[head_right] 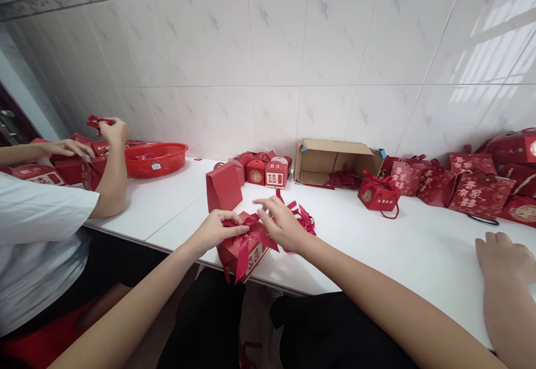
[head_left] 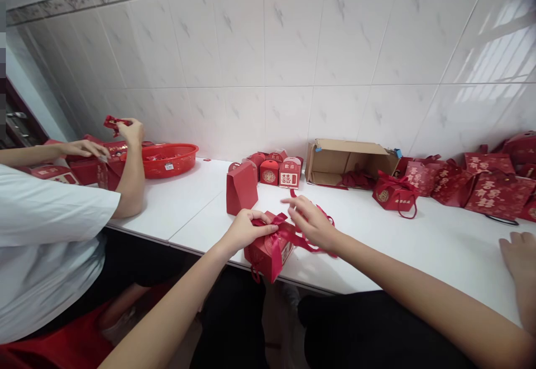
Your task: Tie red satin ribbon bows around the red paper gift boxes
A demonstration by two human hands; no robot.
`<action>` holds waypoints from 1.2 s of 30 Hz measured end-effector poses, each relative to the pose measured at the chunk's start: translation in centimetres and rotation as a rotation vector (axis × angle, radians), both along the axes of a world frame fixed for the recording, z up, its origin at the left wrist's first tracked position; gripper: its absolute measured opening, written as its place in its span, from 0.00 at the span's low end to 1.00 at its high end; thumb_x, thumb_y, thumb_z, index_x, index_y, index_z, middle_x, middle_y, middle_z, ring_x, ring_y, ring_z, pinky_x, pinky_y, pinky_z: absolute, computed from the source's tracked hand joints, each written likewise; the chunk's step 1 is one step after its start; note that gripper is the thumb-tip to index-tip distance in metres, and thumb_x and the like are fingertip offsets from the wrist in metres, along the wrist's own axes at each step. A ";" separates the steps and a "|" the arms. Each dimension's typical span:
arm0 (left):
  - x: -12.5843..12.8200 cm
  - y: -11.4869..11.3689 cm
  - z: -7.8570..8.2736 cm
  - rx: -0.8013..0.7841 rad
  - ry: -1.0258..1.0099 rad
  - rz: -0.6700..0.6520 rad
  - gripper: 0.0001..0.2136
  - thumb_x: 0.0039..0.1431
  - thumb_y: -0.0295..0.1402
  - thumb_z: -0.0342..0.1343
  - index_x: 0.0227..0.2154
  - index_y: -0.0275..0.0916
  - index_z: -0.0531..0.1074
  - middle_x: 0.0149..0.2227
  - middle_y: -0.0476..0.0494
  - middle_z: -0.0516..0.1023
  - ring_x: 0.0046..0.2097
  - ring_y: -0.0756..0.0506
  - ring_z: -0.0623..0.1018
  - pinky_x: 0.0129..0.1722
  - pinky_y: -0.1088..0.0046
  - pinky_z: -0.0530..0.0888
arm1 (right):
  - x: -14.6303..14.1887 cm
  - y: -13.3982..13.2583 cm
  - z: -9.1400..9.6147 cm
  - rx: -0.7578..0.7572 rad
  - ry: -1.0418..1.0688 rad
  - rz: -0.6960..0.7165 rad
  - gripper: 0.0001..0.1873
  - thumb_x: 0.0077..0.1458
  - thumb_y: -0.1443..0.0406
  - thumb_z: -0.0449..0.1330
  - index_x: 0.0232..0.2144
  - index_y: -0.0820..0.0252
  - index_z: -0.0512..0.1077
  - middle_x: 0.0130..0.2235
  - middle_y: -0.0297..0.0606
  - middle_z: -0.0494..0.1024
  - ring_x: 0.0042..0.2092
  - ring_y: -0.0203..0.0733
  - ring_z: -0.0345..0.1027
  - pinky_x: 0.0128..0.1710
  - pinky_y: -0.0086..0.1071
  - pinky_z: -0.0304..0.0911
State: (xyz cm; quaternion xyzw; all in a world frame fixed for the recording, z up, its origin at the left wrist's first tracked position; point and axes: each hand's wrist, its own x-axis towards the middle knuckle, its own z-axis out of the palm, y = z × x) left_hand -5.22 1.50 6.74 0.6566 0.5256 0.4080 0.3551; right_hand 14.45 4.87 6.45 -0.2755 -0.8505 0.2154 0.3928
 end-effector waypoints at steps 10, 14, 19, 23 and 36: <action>0.5 -0.2 0.0 -0.061 -0.010 -0.036 0.12 0.41 0.40 0.64 0.20 0.34 0.74 0.23 0.48 0.74 0.27 0.51 0.72 0.27 0.77 0.67 | -0.4 0.5 -0.3 -0.353 -0.016 -0.061 0.15 0.56 0.56 0.50 0.24 0.60 0.61 0.23 0.29 0.62 0.27 0.34 0.56 0.27 0.29 0.52; 0.8 -0.3 -0.1 -0.058 -0.015 -0.045 0.12 0.41 0.39 0.64 0.19 0.34 0.74 0.22 0.48 0.74 0.26 0.51 0.71 0.27 0.77 0.66 | -0.5 0.3 -0.3 -0.159 -0.018 -0.117 0.11 0.57 0.62 0.49 0.24 0.59 0.59 0.24 0.30 0.64 0.27 0.35 0.57 0.28 0.29 0.51; 1.1 -0.4 -0.7 -0.033 -0.036 -0.050 0.11 0.42 0.38 0.64 0.19 0.34 0.74 0.22 0.48 0.74 0.26 0.51 0.70 0.27 0.76 0.65 | -0.5 0.5 -0.5 -0.035 -0.020 -0.175 0.11 0.56 0.65 0.49 0.23 0.58 0.57 0.23 0.31 0.65 0.27 0.35 0.57 0.28 0.28 0.50; 1.1 -0.3 -1.1 -0.025 -0.024 -0.073 0.11 0.42 0.38 0.63 0.18 0.34 0.73 0.23 0.47 0.74 0.27 0.50 0.71 0.28 0.75 0.66 | -0.4 0.6 -0.7 -0.038 -0.028 -0.215 0.11 0.56 0.66 0.49 0.22 0.58 0.57 0.23 0.31 0.65 0.27 0.35 0.57 0.28 0.29 0.50; -0.7 -2.1 0.1 0.011 -0.309 -0.052 0.21 0.49 0.33 0.56 0.47 0.37 0.67 0.23 0.54 0.68 0.28 0.51 0.68 0.32 0.75 0.64 | 1.2 0.9 0.9 -0.430 0.194 -0.122 0.25 0.56 0.45 0.43 0.33 0.60 0.65 0.37 0.39 0.70 0.40 0.40 0.65 0.43 0.35 0.60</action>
